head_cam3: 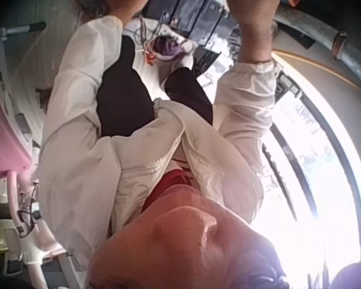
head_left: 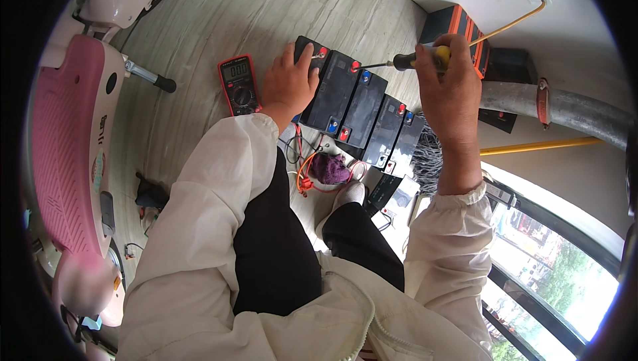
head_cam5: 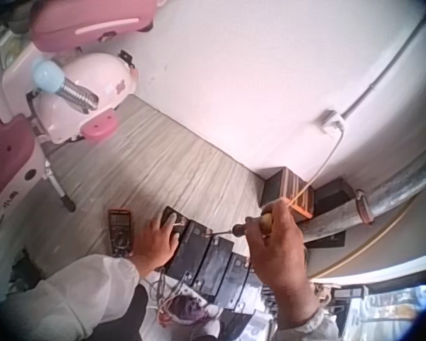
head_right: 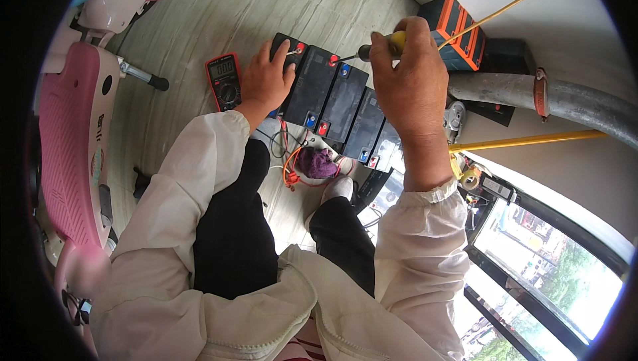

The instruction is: The person sits on the floor and uses a screwdriver to tighten terminal screws on a series of connected black batteries. They repeatedly probe and adjust the terminals while holding wires in place.

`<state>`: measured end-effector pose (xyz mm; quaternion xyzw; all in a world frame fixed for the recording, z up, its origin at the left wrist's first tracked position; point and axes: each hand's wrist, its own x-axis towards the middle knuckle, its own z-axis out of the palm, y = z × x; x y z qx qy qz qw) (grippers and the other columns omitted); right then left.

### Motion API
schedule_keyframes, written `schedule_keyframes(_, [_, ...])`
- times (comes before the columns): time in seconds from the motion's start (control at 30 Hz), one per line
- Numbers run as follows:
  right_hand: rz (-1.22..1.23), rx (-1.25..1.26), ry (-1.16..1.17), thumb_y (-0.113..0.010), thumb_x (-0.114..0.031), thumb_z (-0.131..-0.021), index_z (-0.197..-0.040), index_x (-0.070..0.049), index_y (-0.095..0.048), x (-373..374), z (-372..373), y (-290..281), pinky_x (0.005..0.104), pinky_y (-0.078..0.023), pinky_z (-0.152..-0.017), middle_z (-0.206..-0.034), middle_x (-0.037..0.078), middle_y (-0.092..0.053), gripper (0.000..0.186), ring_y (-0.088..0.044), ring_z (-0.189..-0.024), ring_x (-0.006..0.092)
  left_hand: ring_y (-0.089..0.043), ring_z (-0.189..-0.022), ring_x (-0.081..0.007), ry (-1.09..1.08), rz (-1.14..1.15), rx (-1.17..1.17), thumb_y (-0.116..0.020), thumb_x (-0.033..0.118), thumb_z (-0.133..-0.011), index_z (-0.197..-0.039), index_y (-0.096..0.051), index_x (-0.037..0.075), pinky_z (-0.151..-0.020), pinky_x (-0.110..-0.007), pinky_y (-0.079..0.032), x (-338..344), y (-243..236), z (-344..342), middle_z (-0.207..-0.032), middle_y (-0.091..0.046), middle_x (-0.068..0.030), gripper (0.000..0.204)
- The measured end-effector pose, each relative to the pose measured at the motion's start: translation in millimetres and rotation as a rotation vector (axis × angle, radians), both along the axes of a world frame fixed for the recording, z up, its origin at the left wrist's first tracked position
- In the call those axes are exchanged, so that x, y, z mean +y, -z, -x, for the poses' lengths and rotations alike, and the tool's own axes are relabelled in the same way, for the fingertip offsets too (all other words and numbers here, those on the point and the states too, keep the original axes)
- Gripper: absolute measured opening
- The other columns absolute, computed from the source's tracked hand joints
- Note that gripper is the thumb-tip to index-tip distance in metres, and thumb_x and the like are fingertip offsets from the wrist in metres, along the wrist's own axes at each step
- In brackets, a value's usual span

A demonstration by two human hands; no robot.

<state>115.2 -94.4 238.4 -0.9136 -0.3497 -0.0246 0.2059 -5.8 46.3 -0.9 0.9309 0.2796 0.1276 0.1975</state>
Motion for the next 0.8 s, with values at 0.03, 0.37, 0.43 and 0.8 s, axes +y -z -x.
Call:
schedule_keyframes(0.03, [0.048,0.015,0.052,-0.066,-0.029,-0.097,-0.11,-0.001,-0.053,2.6,2.3,-4.5,0.0414,-0.057,-0.071,-0.091,0.022,-0.069,0.033,-0.071,-0.077,0.0344,-0.06,-0.113,-0.0351,-0.001,0.0,0.005,-0.061,0.037,-0.096,-0.145,-0.05,0.018,-0.092,-0.047,-0.052,0.2,0.1,0.4,-0.144,-0.049,-0.0185,0.053])
schedule_keyframes(0.37, [-0.013,0.03,0.016,-0.069,-0.033,-0.096,-0.112,-0.003,-0.055,-2.8,-0.1,-0.8,0.04,-0.057,-0.069,-0.088,0.02,-0.069,0.037,-0.072,-0.076,0.0328,-0.058,-0.116,-0.0353,0.0,0.013,-0.005,-0.061,0.037,-0.096,-0.145,-0.05,0.018,-0.095,-0.048,-0.051,-0.1,1.3,-0.5,-0.144,-0.048,-0.0181,0.054])
schedule_keyframes(0.43, [0.101,0.032,0.129,-0.071,-0.03,-0.095,-0.112,-0.004,-0.056,2.2,1.1,-7.0,0.0389,-0.057,-0.07,-0.089,0.019,-0.069,0.035,-0.071,-0.075,0.0307,-0.058,-0.116,-0.0354,-0.003,0.006,-0.003,-0.061,0.037,-0.096,-0.145,-0.05,0.019,-0.095,-0.047,-0.051,-0.1,1.3,0.4,-0.144,-0.048,-0.0179,0.053])
schedule_keyframes(0.8, [0.086,0.042,0.073,-0.068,-0.026,-0.096,-0.11,-0.002,-0.057,-0.5,0.3,-4.8,0.0378,-0.057,-0.064,-0.085,0.019,-0.069,0.031,-0.071,-0.068,0.0301,-0.056,-0.123,-0.0385,-0.005,0.077,0.057,-0.059,0.037,-0.098,-0.148,-0.048,0.02,-0.101,-0.048,-0.048,0.4,-6.5,0.5,-0.146,-0.047,-0.0196,0.054])
